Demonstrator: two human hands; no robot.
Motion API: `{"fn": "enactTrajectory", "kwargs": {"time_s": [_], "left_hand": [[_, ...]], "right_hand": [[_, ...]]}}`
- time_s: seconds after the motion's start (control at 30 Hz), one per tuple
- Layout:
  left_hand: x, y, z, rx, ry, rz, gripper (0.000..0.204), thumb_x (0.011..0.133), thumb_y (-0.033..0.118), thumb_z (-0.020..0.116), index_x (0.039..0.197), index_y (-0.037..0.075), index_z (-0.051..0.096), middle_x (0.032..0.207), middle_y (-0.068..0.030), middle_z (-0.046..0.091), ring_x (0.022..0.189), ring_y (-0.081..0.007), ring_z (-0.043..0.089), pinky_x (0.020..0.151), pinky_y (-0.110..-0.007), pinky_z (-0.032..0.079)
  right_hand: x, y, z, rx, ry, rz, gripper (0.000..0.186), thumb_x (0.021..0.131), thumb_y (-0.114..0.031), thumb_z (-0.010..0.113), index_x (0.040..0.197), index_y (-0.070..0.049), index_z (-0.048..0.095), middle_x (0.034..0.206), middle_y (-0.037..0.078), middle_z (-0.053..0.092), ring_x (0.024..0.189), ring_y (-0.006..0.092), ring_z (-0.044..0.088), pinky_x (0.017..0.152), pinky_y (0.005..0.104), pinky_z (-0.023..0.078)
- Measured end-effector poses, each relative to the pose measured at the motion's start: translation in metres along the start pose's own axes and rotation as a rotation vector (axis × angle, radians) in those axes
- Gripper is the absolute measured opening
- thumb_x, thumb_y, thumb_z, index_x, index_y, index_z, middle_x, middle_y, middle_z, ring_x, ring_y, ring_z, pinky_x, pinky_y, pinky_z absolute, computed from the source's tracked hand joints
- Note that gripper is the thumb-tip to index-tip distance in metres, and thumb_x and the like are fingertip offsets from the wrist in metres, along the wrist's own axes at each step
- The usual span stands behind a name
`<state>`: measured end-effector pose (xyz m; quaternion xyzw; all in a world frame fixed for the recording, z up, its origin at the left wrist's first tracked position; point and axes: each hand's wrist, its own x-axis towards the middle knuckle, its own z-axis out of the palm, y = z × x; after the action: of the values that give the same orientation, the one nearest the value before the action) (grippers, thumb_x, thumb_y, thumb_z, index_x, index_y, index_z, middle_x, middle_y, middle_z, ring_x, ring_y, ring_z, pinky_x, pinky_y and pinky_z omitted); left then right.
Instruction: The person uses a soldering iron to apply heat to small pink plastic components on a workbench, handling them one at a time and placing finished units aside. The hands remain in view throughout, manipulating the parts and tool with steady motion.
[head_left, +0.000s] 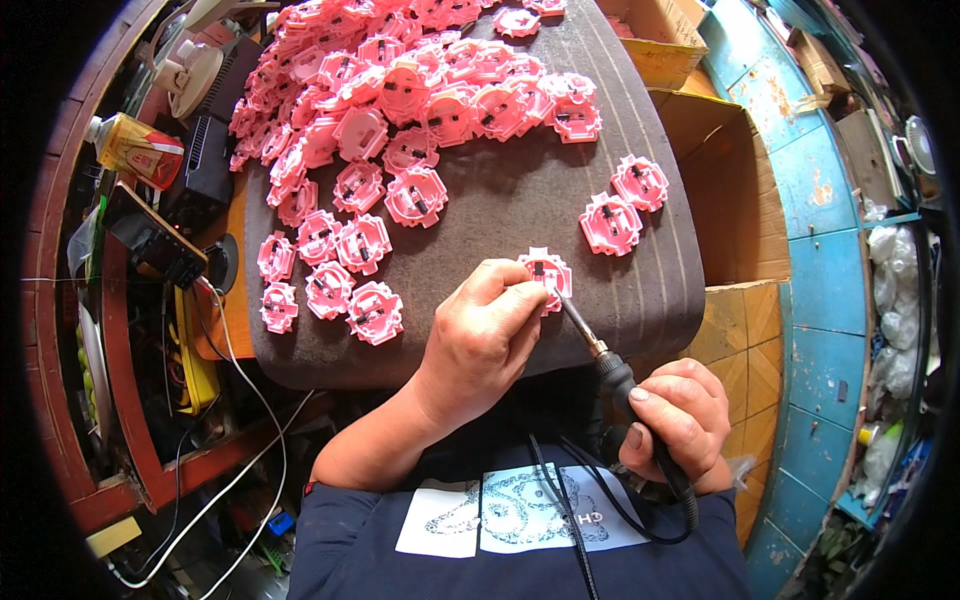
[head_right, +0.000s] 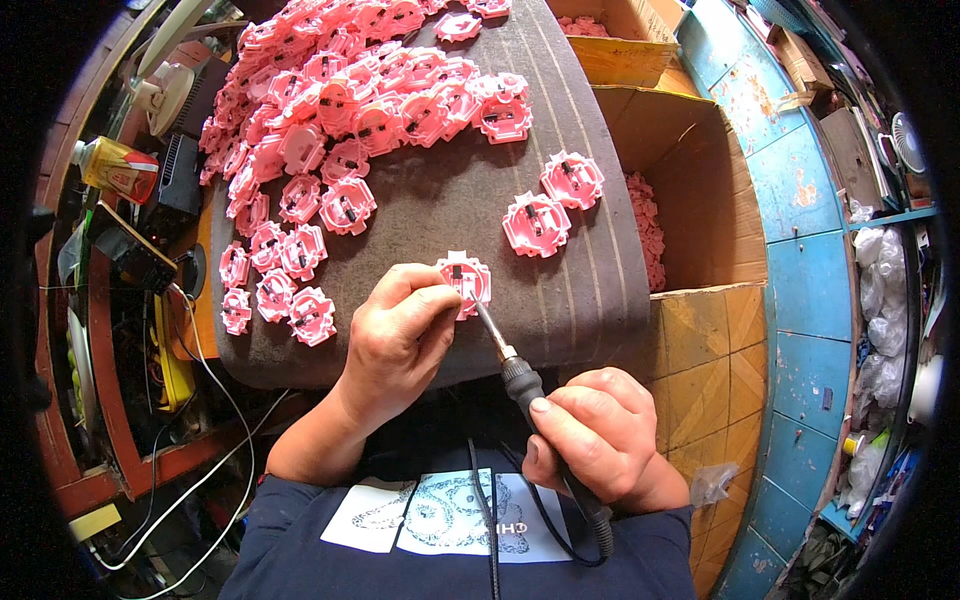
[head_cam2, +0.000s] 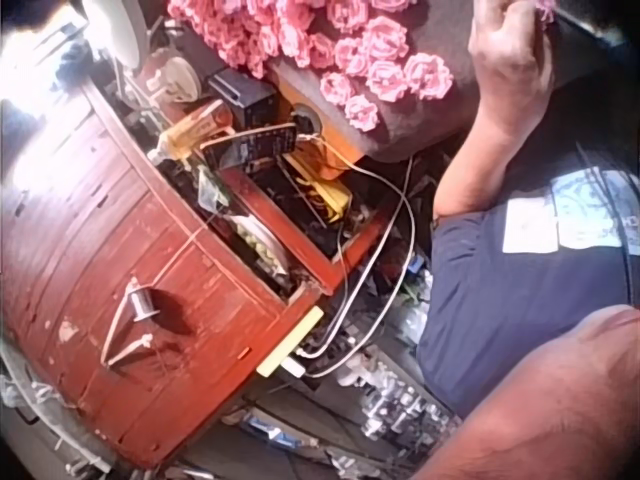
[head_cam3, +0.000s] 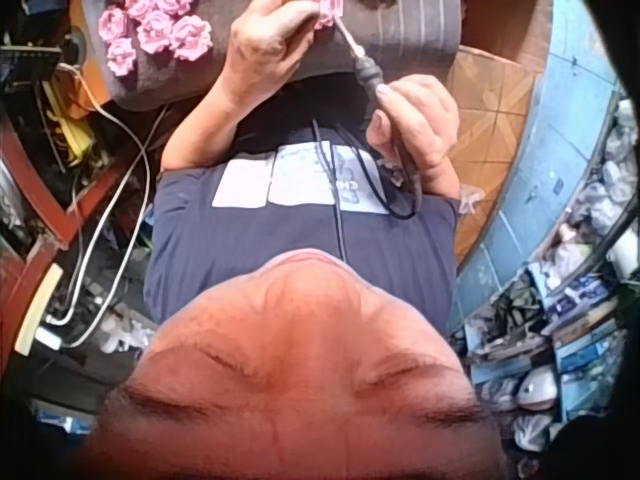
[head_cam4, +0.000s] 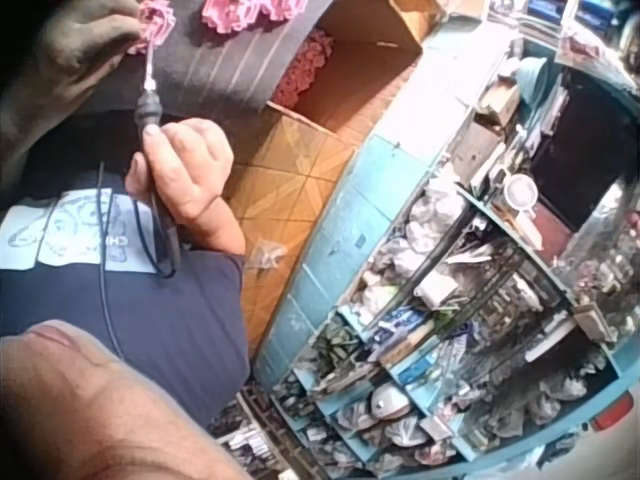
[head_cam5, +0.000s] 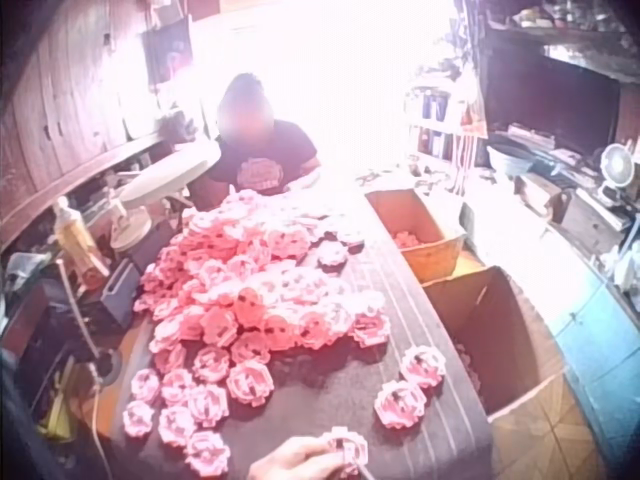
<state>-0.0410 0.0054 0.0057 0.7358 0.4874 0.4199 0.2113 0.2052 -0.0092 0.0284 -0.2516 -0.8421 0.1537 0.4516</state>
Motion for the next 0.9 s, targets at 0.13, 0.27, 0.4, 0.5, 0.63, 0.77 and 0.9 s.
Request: {"fn": "enactTrajectory", "kwargs": {"time_s": [0.13,0.27,0.4,0.5,0.63,0.77,0.9], "left_hand": [[-0.0004,-0.0007,0.0009,-0.001,0.011,0.006,0.022,0.085,-0.007,0.075,0.105,0.001,0.071,0.105,-0.0142,0.066,0.092,-0.0317,0.070,0.081,-0.038,0.057],[0.0004,0.0000,0.0007,0.006,0.014,0.014,0.022,0.085,-0.007,0.075,0.104,0.001,0.071,0.104,-0.0143,0.066,0.092,-0.0319,0.070,0.080,-0.038,0.058],[0.0002,-0.0006,0.0005,0.010,0.011,0.016,0.023,0.084,-0.007,0.075,0.104,0.002,0.071,0.104,-0.0143,0.066,0.092,-0.0321,0.070,0.080,-0.038,0.058],[0.0004,-0.0006,0.0009,0.014,0.016,0.020,0.023,0.084,-0.007,0.075,0.104,0.002,0.071,0.104,-0.0143,0.066,0.092,-0.0320,0.070,0.080,-0.038,0.057],[-0.0007,-0.0002,0.0016,0.007,0.014,0.004,0.023,0.084,-0.007,0.075,0.105,0.002,0.071,0.104,-0.0142,0.066,0.092,-0.0320,0.070,0.080,-0.038,0.057],[-0.0002,-0.0005,0.0026,0.015,0.021,0.013,0.023,0.084,-0.007,0.076,0.105,0.002,0.071,0.105,-0.0141,0.067,0.092,-0.0317,0.070,0.080,-0.038,0.057],[0.0005,-0.0006,0.0021,0.023,0.023,0.023,0.023,0.084,-0.007,0.076,0.105,0.002,0.071,0.105,-0.0144,0.067,0.091,-0.0315,0.070,0.080,-0.037,0.058]], "right_hand": [[0.0001,-0.0006,0.0016,0.012,-0.004,0.007,0.027,0.084,-0.006,0.073,0.108,0.004,0.068,0.084,0.012,0.068,0.065,0.0259,0.064,0.058,0.0362,0.054],[-0.0010,-0.0011,0.0012,0.010,-0.008,0.012,0.028,0.083,-0.005,0.073,0.109,0.004,0.068,0.084,0.012,0.068,0.065,0.0257,0.064,0.058,0.0360,0.054],[-0.0022,-0.0018,0.0019,0.006,-0.006,0.016,0.028,0.083,-0.005,0.073,0.109,0.003,0.067,0.084,0.012,0.068,0.064,0.0256,0.064,0.058,0.0360,0.054],[-0.0021,-0.0019,0.0021,0.003,-0.007,0.013,0.028,0.083,-0.004,0.073,0.109,0.003,0.067,0.084,0.012,0.068,0.064,0.0255,0.064,0.058,0.0359,0.054],[-0.0006,-0.0023,0.0022,0.007,-0.007,0.009,0.028,0.082,-0.004,0.072,0.108,0.003,0.067,0.083,0.012,0.068,0.063,0.0255,0.064,0.058,0.0358,0.054],[0.0000,-0.0025,0.0030,0.002,-0.002,0.008,0.028,0.081,-0.003,0.072,0.108,0.004,0.066,0.082,0.011,0.067,0.063,0.0253,0.063,0.057,0.0357,0.053],[0.0007,-0.0031,0.0025,-0.002,-0.007,0.005,0.029,0.080,-0.002,0.071,0.107,0.004,0.066,0.082,0.011,0.067,0.062,0.0250,0.063,0.056,0.0357,0.053]]}}
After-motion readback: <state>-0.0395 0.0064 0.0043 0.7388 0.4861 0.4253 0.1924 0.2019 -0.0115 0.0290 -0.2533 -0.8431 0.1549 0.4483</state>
